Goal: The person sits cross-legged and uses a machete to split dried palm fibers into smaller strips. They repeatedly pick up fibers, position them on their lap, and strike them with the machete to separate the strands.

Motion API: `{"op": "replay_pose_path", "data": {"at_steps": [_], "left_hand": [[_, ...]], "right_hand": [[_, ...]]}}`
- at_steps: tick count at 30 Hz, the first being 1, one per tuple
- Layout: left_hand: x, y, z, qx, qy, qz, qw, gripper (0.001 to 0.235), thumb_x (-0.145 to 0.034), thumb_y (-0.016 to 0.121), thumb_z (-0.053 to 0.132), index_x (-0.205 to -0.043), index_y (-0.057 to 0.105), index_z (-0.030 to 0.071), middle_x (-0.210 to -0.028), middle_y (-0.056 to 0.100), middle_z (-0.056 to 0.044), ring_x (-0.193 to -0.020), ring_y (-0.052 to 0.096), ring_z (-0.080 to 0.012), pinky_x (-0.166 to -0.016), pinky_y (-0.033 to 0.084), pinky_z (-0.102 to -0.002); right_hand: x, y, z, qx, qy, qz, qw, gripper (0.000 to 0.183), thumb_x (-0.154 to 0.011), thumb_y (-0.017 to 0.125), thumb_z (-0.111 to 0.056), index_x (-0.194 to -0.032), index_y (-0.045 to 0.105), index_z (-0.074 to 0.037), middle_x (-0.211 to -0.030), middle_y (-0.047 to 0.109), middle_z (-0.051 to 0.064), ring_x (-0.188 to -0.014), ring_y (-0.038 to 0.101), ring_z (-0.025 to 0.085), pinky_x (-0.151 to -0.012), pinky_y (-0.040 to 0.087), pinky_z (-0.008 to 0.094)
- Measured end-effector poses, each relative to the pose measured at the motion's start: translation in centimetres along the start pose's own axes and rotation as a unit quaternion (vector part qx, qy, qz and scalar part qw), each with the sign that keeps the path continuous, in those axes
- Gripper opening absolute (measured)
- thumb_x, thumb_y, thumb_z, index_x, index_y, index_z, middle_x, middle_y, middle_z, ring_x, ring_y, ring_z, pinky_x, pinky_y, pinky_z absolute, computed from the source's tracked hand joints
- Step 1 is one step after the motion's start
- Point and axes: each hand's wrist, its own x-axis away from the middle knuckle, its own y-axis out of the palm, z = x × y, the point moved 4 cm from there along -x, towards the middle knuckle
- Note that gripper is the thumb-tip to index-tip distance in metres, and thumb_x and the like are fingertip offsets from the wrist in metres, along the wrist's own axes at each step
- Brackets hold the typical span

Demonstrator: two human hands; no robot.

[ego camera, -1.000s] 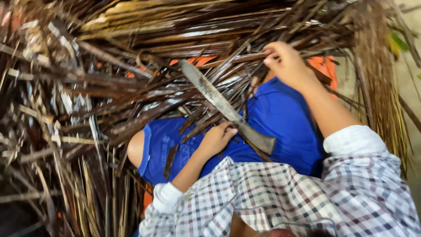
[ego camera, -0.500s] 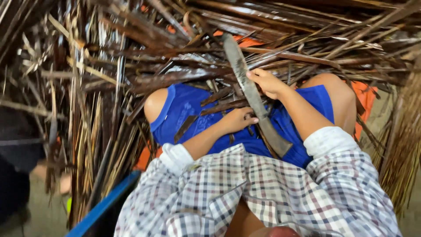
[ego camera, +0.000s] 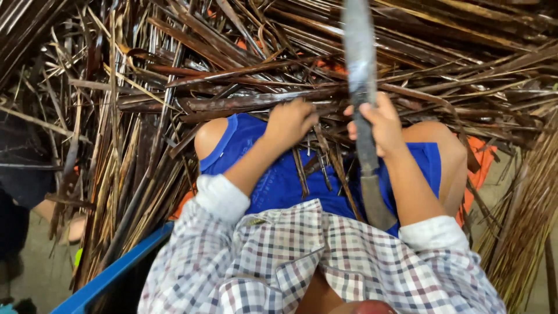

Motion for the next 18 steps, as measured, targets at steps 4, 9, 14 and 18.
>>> {"op": "replay_pose_path", "data": {"at_steps": [4, 9, 14, 18], "left_hand": [[-8.1, -3.3, -0.5, 0.052, 0.045, 0.138, 0.988, 0.024, -0.101, 0.061, 0.030, -0.115, 0.071, 0.014, -0.102, 0.072, -0.010, -0.093, 0.072, -0.0333, -0.074, 0.057, -0.047], [-19.4, 3.7, -4.9, -0.154, 0.053, 0.208, 0.965, 0.022, -0.099, 0.072, 0.032, -0.119, 0.074, 0.021, -0.151, 0.043, -0.014, -0.121, 0.055, -0.0386, -0.080, 0.056, -0.054], [-22.7, 3.9, -3.7, -0.294, -0.046, -0.118, 0.947, 0.082, -0.106, 0.050, -0.004, -0.167, 0.000, 0.016, -0.172, -0.003, -0.006, -0.154, -0.003, -0.0391, -0.119, 0.028, -0.058], [-25.0, 6.8, -4.7, -0.296, -0.012, -0.071, 0.953, 0.073, -0.108, 0.053, 0.013, -0.163, 0.005, 0.010, -0.165, 0.030, -0.015, -0.154, 0.017, -0.0389, -0.121, 0.023, -0.058]], "right_hand": [[0.3, -1.6, -1.9, -0.033, -0.046, 0.025, 0.998, 0.026, -0.107, 0.054, -0.018, -0.128, 0.041, -0.011, -0.108, 0.066, 0.026, -0.067, 0.069, 0.028, -0.052, 0.062, 0.040], [-0.7, -2.1, -1.2, -0.037, -0.031, 0.043, 0.998, 0.032, -0.099, 0.062, -0.017, -0.120, 0.040, -0.009, -0.103, 0.066, 0.023, -0.062, 0.068, 0.028, -0.052, 0.062, 0.041], [-1.5, -2.0, -1.0, -0.024, -0.022, 0.034, 0.999, 0.027, -0.104, 0.057, -0.022, -0.122, 0.043, -0.007, -0.099, 0.068, 0.023, -0.058, 0.067, 0.029, -0.050, 0.062, 0.042], [-1.8, -2.2, -1.7, -0.045, -0.027, 0.025, 0.998, 0.024, -0.105, 0.055, -0.021, -0.121, 0.044, -0.007, -0.098, 0.067, 0.022, -0.060, 0.066, 0.028, -0.052, 0.059, 0.040]]}}
